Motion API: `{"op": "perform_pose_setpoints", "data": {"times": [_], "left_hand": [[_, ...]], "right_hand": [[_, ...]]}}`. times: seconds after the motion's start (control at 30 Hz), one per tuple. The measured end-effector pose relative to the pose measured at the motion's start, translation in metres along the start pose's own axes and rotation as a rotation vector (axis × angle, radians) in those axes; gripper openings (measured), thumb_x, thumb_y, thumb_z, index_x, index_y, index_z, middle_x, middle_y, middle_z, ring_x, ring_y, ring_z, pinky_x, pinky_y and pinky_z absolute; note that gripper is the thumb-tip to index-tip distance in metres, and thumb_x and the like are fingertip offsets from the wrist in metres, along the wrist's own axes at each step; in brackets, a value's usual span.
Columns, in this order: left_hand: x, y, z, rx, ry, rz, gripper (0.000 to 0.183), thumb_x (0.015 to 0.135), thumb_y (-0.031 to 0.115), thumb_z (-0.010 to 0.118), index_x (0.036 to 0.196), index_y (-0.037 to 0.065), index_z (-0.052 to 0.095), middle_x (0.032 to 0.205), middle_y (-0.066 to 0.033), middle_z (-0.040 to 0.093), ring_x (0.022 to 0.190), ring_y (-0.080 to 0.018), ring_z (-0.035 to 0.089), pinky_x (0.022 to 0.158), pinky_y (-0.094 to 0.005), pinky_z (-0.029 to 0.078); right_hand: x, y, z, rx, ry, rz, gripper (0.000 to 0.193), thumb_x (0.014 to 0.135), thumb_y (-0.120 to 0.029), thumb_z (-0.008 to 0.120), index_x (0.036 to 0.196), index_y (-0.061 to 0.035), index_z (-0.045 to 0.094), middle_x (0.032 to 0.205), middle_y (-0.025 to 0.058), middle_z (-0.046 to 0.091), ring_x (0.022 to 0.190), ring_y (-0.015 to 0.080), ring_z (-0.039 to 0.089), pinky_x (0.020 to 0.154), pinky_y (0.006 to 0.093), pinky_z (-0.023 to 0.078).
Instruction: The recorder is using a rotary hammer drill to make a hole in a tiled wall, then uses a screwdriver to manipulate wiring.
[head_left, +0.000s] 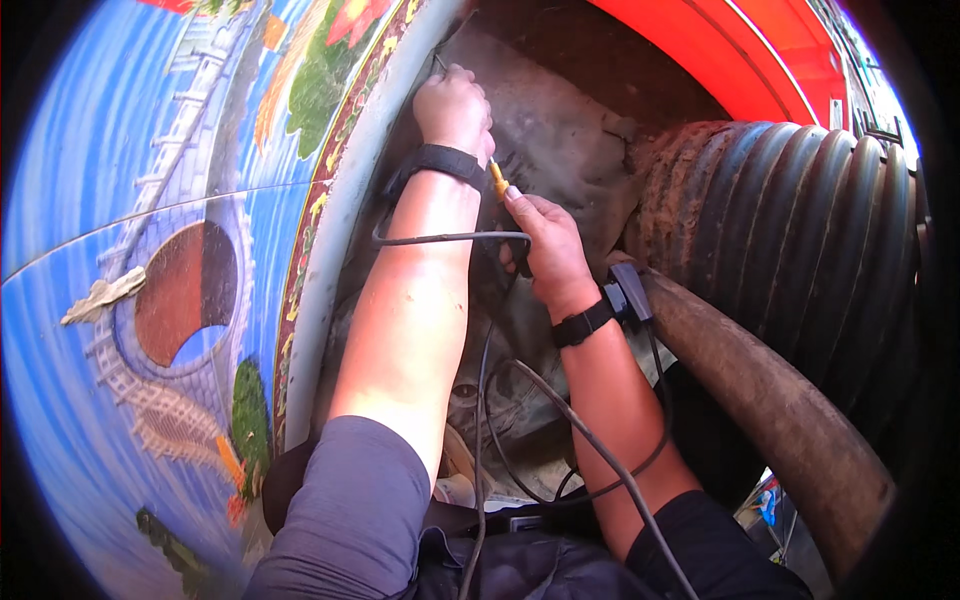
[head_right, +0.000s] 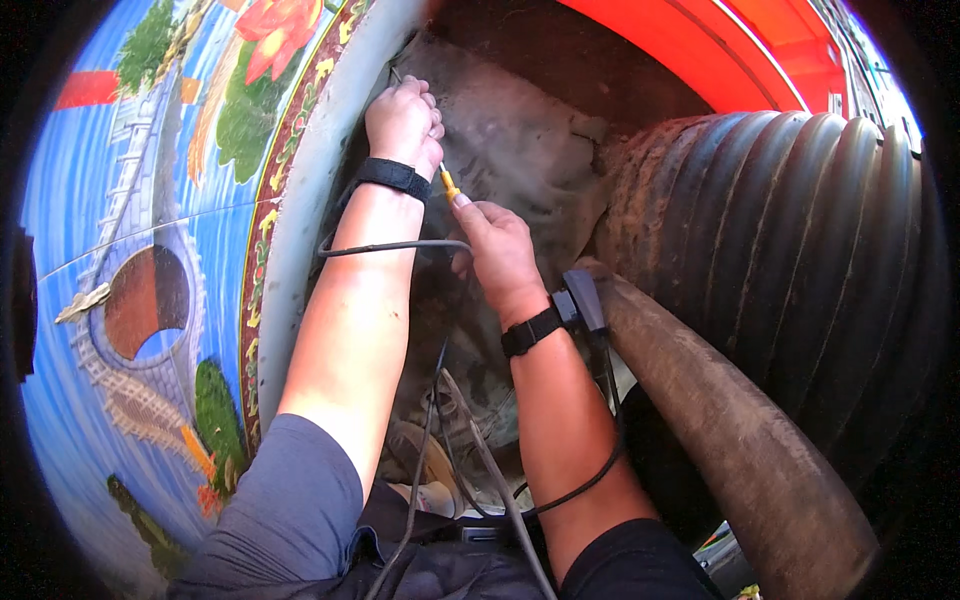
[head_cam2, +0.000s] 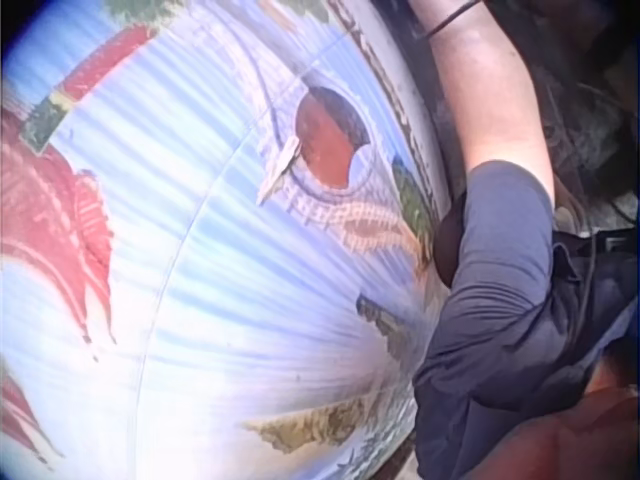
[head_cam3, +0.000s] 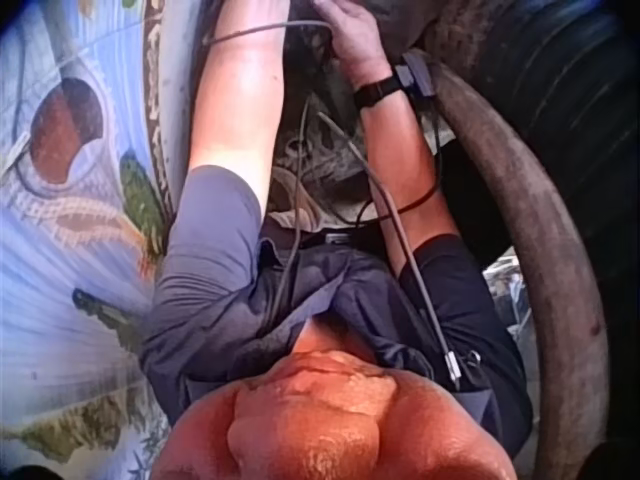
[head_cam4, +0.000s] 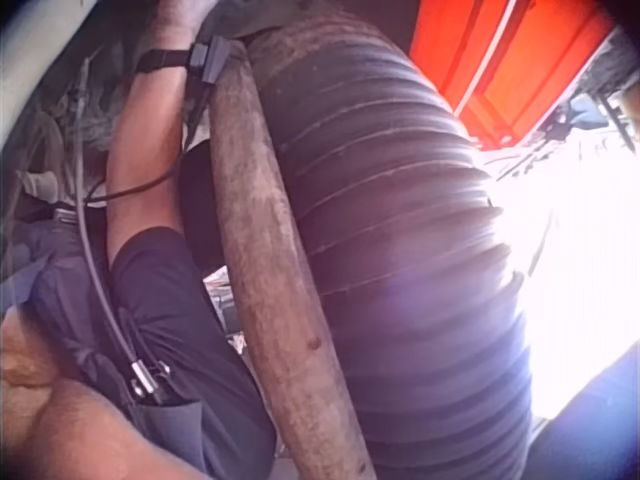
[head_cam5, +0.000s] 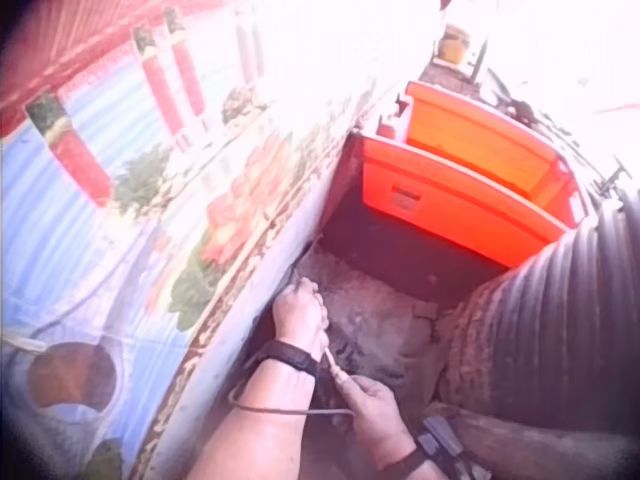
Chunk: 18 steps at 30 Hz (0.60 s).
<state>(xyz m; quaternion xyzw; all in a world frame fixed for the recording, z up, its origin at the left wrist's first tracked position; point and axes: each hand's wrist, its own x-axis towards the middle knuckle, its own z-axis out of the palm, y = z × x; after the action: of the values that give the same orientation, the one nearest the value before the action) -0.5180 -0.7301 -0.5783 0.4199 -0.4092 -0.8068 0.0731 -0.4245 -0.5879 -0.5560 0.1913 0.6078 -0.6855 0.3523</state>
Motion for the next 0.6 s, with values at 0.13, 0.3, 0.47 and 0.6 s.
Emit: {"op": "perform_pose_setpoints", "data": {"times": [0.13,0.3,0.47,0.6], "left_hand": [[0.000,-0.001,0.003,0.037,-0.002,0.008,0.016,0.102,0.017,0.047,0.094,0.003,0.052,0.065,-0.0009,0.046,0.047,-0.0104,0.040,0.042,-0.0253,0.029],[0.002,0.003,0.001,0.081,0.020,0.017,0.016,0.101,0.017,0.048,0.096,0.002,0.053,0.065,-0.0005,0.046,0.048,-0.0109,0.041,0.042,-0.0256,0.029],[0.004,0.004,-0.010,0.081,0.033,0.016,0.018,0.102,0.019,0.049,0.098,0.003,0.054,0.068,-0.0019,0.051,0.052,-0.0130,0.047,0.045,-0.0268,0.036],[-0.024,-0.013,-0.030,0.055,-0.076,-0.083,0.027,0.104,0.028,0.045,0.106,0.004,0.057,0.083,-0.0098,0.065,0.069,-0.0201,0.064,0.061,-0.0330,0.052]], "right_hand": [[-0.002,-0.003,-0.004,0.127,-0.076,0.118,0.038,0.097,-0.038,0.059,0.094,-0.0009,0.064,0.067,0.0033,0.059,0.046,0.0125,0.052,0.043,0.0269,0.042],[0.001,-0.004,-0.003,0.212,-0.135,0.212,0.040,0.098,-0.040,0.056,0.093,-0.0012,0.064,0.067,0.0029,0.059,0.045,0.0126,0.052,0.042,0.0269,0.041],[0.003,-0.002,-0.001,0.227,-0.182,0.227,0.037,0.099,-0.038,0.055,0.093,-0.0021,0.064,0.068,0.0025,0.060,0.045,0.0127,0.052,0.041,0.0265,0.041],[0.009,-0.004,-0.002,0.261,-0.182,0.225,0.035,0.099,-0.036,0.054,0.094,-0.0027,0.064,0.069,0.0031,0.060,0.046,0.0129,0.052,0.040,0.0265,0.041]]}}
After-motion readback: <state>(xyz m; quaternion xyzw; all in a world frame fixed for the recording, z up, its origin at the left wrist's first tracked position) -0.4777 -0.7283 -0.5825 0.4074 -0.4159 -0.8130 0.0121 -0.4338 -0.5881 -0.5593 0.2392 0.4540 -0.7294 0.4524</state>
